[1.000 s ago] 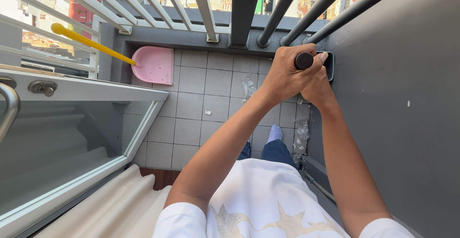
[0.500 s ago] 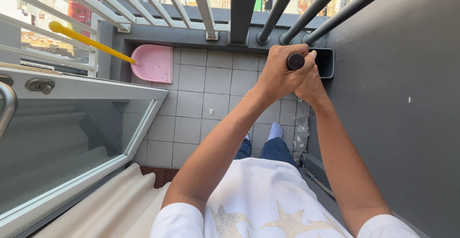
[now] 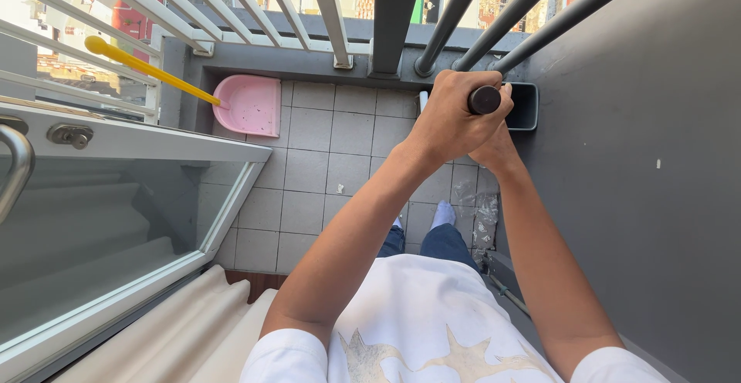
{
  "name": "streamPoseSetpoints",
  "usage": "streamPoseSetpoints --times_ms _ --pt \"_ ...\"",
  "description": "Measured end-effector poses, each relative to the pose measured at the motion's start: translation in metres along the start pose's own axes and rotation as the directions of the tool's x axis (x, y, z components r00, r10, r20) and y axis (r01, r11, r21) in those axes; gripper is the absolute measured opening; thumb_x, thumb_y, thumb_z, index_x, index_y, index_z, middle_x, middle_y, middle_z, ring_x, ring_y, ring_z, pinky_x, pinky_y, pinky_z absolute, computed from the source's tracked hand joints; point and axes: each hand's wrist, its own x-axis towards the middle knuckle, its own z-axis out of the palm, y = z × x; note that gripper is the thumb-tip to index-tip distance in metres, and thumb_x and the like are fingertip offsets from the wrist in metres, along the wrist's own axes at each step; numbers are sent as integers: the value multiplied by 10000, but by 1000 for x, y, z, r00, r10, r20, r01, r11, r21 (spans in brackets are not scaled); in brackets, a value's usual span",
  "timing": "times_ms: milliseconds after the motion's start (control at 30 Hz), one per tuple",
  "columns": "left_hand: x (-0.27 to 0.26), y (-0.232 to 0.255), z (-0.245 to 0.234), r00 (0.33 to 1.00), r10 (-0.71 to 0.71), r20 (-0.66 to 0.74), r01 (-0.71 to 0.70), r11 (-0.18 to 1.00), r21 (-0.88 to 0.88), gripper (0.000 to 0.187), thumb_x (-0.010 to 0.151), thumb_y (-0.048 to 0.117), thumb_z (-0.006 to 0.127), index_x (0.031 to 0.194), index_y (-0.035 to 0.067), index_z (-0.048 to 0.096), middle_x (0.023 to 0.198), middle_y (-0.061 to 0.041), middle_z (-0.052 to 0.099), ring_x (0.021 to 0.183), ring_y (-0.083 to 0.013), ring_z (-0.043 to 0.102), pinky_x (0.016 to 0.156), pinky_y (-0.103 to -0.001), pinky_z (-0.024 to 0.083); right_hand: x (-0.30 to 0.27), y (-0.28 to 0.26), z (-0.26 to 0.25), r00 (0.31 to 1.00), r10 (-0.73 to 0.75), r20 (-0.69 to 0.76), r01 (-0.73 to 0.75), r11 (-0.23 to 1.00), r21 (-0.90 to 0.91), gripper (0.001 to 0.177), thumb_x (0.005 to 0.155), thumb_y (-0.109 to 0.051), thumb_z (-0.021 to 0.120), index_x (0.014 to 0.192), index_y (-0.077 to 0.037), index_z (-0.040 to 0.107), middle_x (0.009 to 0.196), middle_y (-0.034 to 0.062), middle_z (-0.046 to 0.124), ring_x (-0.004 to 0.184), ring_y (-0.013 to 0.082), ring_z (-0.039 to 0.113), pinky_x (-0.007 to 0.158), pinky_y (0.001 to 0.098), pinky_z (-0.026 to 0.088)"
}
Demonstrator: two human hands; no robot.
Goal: Attempting to fix or reassemble a mop handle on a balcony.
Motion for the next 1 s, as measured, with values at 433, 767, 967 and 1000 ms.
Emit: streamPoseSetpoints --times_ms 433,767,967,1000 --pt "-3 18 -9 1000 8 3 -8 999 46 267 891 149 681 653 59 600 487 -29 513 424 -121 475 448 -296 376 6 -52 1 992 -122 25 117 984 137 362 862 -16 778 1173 -37 593 1077 53 629 1017 193 644 882 370 567" --pt "-5 40 -12 993 72 -95 -69 997 39 303 907 147 690 645 65 560 519 -25 479 460 -120 441 482 -300 337 -1 -39 -2 998 -31 46 31 1000 5 396 834 -24 791 1147 -32 550 1061 65 596 990 203 624 844 372 572" --pt "-11 42 -9 991 61 -120 -62 998 -9 323 901 146 682 619 81 538 500 -11 465 447 -108 441 464 -288 332 -12 -39 -3 999 28 46 -27 999 -30 384 859 -36 780 1158 -42 540 1060 76 601 988 215 635 848 378 581" --pt "-12 41 -8 991 46 -122 -51 998 -35 328 899 141 671 606 88 535 490 -3 467 436 -101 444 450 -283 329 -13 -41 -3 996 77 49 -75 997 -31 335 896 -52 771 1151 -57 554 1051 67 614 993 205 651 862 376 590"
